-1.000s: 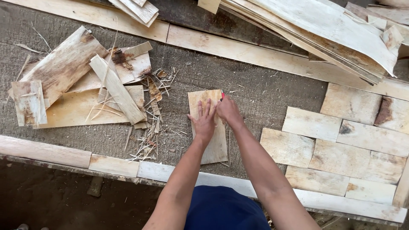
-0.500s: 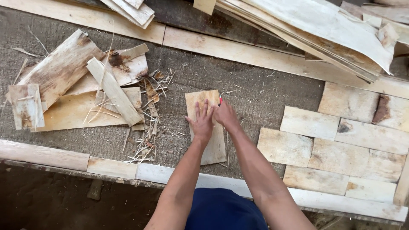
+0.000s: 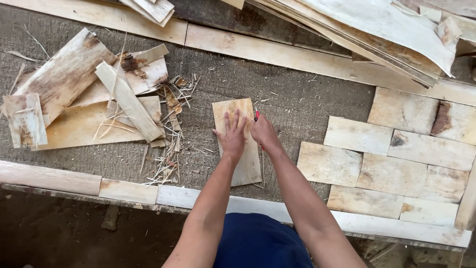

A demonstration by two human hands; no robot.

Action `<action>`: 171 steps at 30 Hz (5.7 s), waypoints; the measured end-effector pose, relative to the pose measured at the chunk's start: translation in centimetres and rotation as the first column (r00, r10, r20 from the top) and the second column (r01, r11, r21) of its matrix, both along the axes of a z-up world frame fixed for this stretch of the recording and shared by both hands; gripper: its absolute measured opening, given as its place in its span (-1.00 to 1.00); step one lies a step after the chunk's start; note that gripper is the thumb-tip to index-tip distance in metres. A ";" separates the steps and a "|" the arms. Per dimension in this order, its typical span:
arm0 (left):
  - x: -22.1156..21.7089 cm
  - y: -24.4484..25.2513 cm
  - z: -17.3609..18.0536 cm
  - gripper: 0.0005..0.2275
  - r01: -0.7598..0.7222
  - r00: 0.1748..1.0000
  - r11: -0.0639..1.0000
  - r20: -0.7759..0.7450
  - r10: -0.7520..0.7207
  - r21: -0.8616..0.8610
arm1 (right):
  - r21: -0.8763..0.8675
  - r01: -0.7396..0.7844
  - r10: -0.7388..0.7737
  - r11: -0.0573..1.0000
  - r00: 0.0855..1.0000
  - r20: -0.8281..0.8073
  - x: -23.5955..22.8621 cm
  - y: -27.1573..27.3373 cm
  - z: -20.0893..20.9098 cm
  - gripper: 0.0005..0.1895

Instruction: The person uses a red utility knife to trim the edges of rectangular wooden planks on a workbench. They repeatedly scrape the knife along the plank edges, then place the trimmed pieces into a growing stack on the right side of the bench.

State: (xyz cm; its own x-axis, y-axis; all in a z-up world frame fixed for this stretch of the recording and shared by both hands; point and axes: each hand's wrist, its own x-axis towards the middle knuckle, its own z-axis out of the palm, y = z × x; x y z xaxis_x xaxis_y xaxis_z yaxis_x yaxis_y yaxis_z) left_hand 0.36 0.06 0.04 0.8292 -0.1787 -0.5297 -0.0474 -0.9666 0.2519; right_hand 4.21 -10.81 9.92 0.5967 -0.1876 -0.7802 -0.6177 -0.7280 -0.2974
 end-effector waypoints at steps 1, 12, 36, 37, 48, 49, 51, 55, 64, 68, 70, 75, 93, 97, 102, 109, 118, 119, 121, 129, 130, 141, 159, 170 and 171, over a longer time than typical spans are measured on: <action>-0.1 0.0 0.1 -0.21 -0.001 1.000 1.000 0.003 0.001 0.001 | 0.001 -0.001 0.001 1.000 1.000 0.003 0.3 0.0 -0.8 -0.38; 0.1 0.1 0.8 -0.23 0.011 1.000 1.000 -0.028 -0.010 0.012 | -0.005 -0.024 0.024 1.000 0.999 0.026 3.2 0.2 -3.5 -0.39; -2.1 0.7 0.2 -0.23 0.050 0.999 0.999 0.015 -0.050 0.004 | 0.017 0.036 -0.037 0.999 0.998 0.047 -0.1 -0.3 -3.0 -0.42; -1.9 0.7 0.3 -0.23 0.051 0.999 0.999 0.018 -0.051 0.004 | 0.017 0.037 -0.038 0.999 0.998 0.050 0.3 -0.3 -2.7 -0.42; -2.0 0.7 0.2 -0.22 0.053 0.999 0.999 0.006 -0.053 0.009 | -0.003 -0.005 0.005 1.000 1.000 -0.027 1.0 2.0 1.7 -0.39; -2.1 0.8 -0.1 -0.22 0.053 0.999 0.999 0.004 -0.053 0.009 | -0.004 -0.005 0.005 1.000 1.000 -0.029 1.1 2.1 2.1 -0.39; -2.2 0.7 -0.8 -0.21 0.044 0.999 0.999 -0.008 -0.044 -0.011 | -0.001 0.001 -0.001 1.000 0.999 -0.037 1.2 2.2 2.8 -0.40; -1.8 0.8 -0.2 -0.20 0.055 0.998 0.998 0.011 -0.055 0.006 | -0.007 -0.001 0.000 1.000 1.000 -0.031 0.5 1.6 -2.4 -0.41; -2.2 0.6 -0.7 -0.18 0.062 0.998 0.998 0.002 -0.062 0.005 | -0.011 -0.006 0.006 1.000 0.998 -0.069 -0.3 2.4 1.4 -0.43; -2.5 0.7 -0.8 -0.20 0.062 0.998 0.998 0.006 -0.063 0.009 | -0.013 -0.008 0.007 1.000 0.997 -0.073 -0.8 2.6 1.1 -0.44; -2.2 0.6 -0.7 -0.20 0.062 0.998 0.998 0.004 -0.062 0.005 | -0.014 -0.006 0.005 1.000 0.998 -0.066 -0.7 2.3 0.7 -0.45; -2.3 0.6 -1.0 -0.20 0.059 0.998 0.998 0.011 -0.059 0.010 | -0.006 -0.004 0.004 1.000 0.998 -0.069 -0.3 2.8 5.7 -0.44; -2.6 0.5 -0.9 -0.22 0.050 0.996 0.999 0.072 -0.051 0.022 | 0.002 -0.013 0.013 1.000 0.999 -0.046 -3.0 1.9 2.0 -0.44; -2.3 0.5 -1.3 -0.21 0.047 0.995 0.999 0.084 -0.048 0.020 | -0.001 -0.009 0.009 1.000 0.999 -0.052 -4.0 0.8 -2.5 -0.43; -3.1 0.4 -2.6 -0.24 0.053 0.989 0.998 0.139 -0.058 0.040 | 0.026 0.051 -0.050 0.998 0.997 -0.056 -7.2 0.6 -2.6 -0.43; -2.2 0.7 -0.6 -0.23 0.060 0.997 0.998 0.042 -0.061 0.028 | 0.106 0.071 -0.066 0.992 0.997 -0.045 -8.4 -1.4 -5.3 -0.49; -2.3 1.2 0.4 -0.20 0.038 0.999 0.998 -0.019 -0.039 -0.039 | 0.028 -0.024 0.022 0.999 0.996 0.092 -1.7 0.1 0.7 -0.38; -2.2 1.1 0.4 -0.19 0.042 0.999 0.998 -0.013 -0.042 -0.037 | 0.019 -0.031 0.029 0.999 0.995 0.094 -1.1 0.3 1.3 -0.37; -2.1 1.2 0.3 -0.19 0.046 0.999 0.998 -0.006 -0.046 -0.031 | 0.013 -0.037 0.035 0.999 0.995 0.097 -0.3 0.6 0.9 -0.36; -2.2 1.0 0.0 -0.21 0.041 0.999 0.999 0.003 -0.041 -0.019 | -0.004 -0.011 0.011 1.000 1.000 0.029 0.4 0.6 -2.6 -0.41; -2.1 0.9 -0.1 -0.21 0.040 0.999 0.999 0.002 -0.040 -0.018 | -0.004 -0.012 0.012 1.000 1.000 0.027 0.6 0.7 -1.8 -0.41; -2.3 0.9 -1.1 -0.21 0.031 1.000 0.999 0.003 -0.031 -0.031 | -0.006 -0.018 0.018 1.000 1.000 -0.016 0.8 1.3 -0.3 -0.38; -2.5 0.9 -2.0 -0.19 0.057 0.998 0.998 0.037 -0.057 -0.010 | 0.015 0.017 -0.016 1.000 0.997 -0.072 -2.3 1.3 -1.5 -0.38; -2.3 0.8 -1.4 -0.26 0.049 0.998 0.999 0.050 -0.048 -0.019 | -0.003 0.008 -0.008 1.000 0.999 -0.045 -3.8 1.1 -1.6 -0.39; -2.4 0.9 -1.3 -0.25 0.048 0.998 0.999 0.050 -0.048 -0.018 | 0.000 0.008 -0.008 1.000 0.999 -0.049 -3.9 1.0 -2.0 -0.39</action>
State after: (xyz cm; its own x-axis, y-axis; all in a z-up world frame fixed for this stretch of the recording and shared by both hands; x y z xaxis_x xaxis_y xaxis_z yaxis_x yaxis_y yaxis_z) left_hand -2.00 0.98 -1.24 0.8444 -0.2284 -0.4846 -0.1064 -0.9580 0.2662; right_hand 0.28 -9.86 7.96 0.5562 -0.1917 -0.8086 -0.6373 -0.7229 -0.2670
